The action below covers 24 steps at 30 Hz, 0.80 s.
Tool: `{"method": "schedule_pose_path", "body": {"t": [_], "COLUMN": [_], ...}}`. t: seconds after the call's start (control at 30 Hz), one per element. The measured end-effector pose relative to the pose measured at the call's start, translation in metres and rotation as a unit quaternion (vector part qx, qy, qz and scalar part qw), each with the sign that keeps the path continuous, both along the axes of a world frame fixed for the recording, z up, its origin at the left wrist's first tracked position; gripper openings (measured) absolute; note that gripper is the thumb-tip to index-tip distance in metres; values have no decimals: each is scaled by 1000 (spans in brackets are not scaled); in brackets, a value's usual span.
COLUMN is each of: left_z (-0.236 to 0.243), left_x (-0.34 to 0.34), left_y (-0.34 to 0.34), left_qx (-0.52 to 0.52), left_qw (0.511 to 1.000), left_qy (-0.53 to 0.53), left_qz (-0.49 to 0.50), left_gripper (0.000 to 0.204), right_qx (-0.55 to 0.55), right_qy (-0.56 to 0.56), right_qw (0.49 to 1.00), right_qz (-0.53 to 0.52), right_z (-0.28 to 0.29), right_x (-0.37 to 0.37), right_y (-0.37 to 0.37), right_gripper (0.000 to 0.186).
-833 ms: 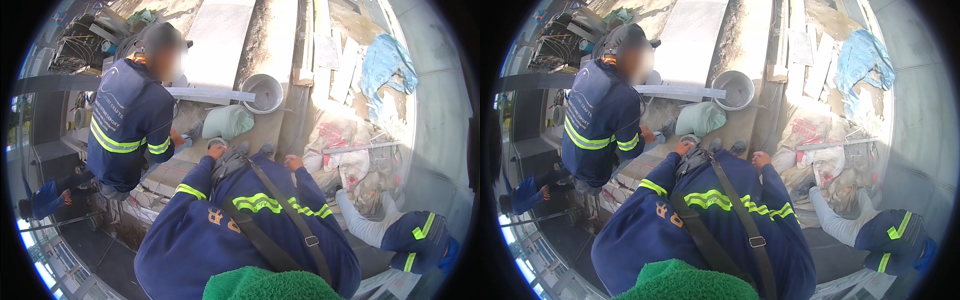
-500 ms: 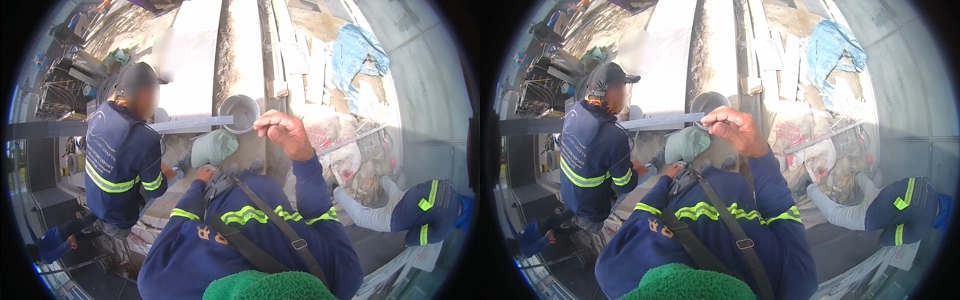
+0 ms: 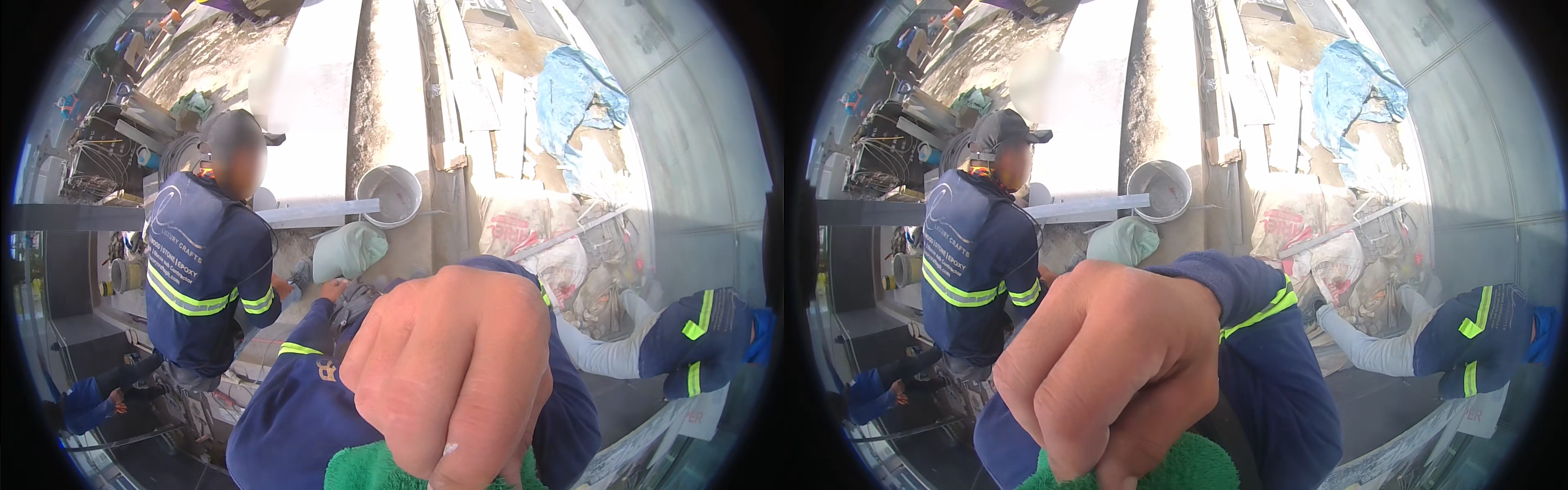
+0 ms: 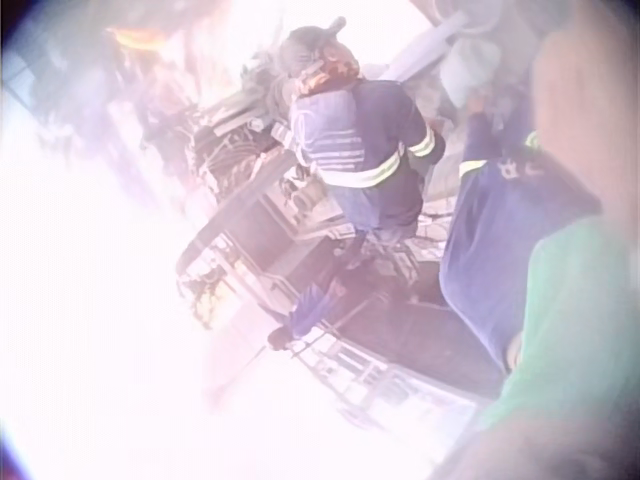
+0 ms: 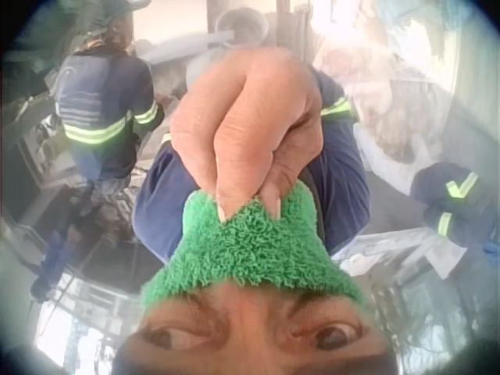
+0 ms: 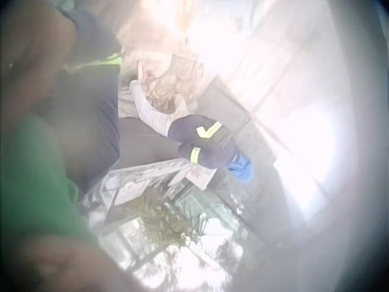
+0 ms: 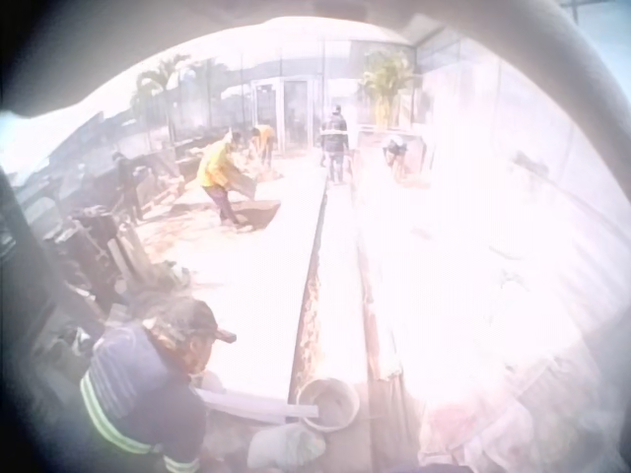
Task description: The person sits on the ground at a construction site and uses a pencil to mark a long metal trim piece. They then dip the trim in a bucket of water and continue handling it while other workers are present nearby.
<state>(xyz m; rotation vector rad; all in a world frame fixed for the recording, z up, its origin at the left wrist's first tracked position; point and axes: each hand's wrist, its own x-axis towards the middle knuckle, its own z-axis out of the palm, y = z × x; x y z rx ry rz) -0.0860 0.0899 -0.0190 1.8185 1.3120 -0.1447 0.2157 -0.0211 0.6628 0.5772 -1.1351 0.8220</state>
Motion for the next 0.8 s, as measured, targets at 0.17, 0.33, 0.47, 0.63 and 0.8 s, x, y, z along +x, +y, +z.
{"method": "schedule_pose_path", "body": {"t": [0.17, 0.33, 0.47, 0.63, 0.8], "left_z": [-2, 12, 21, 41, 39], "left_x": [26, 24, 21, 51, 6], "left_y": [0, 11, 17, 20, 18], "left_qx": [-72, -11, -76, -116, -44], "left_qw": [997, 1000, 996, 985, 998], "left_qy": [-24, -29, -37, -125, -34], "left_qz": [9, 2, 13, 30, 25], "left_gripper": [61, 60, 60, 59, 60], "right_qx": [-24, -6, -26, -68, -201], "right_qy": [63, 61, 50, -27, -261], "right_qw": [998, 997, 997, 997, 943], "right_qz": [-7, 42, 48, 22, -47], "right_z": [16, 37, 46, 38, -20], "right_x": [-26, -42, -38, -9, 86], "right_y": [0, 14, 19, 30, 36], "right_gripper": [48, 54, 56, 59, 63]}}
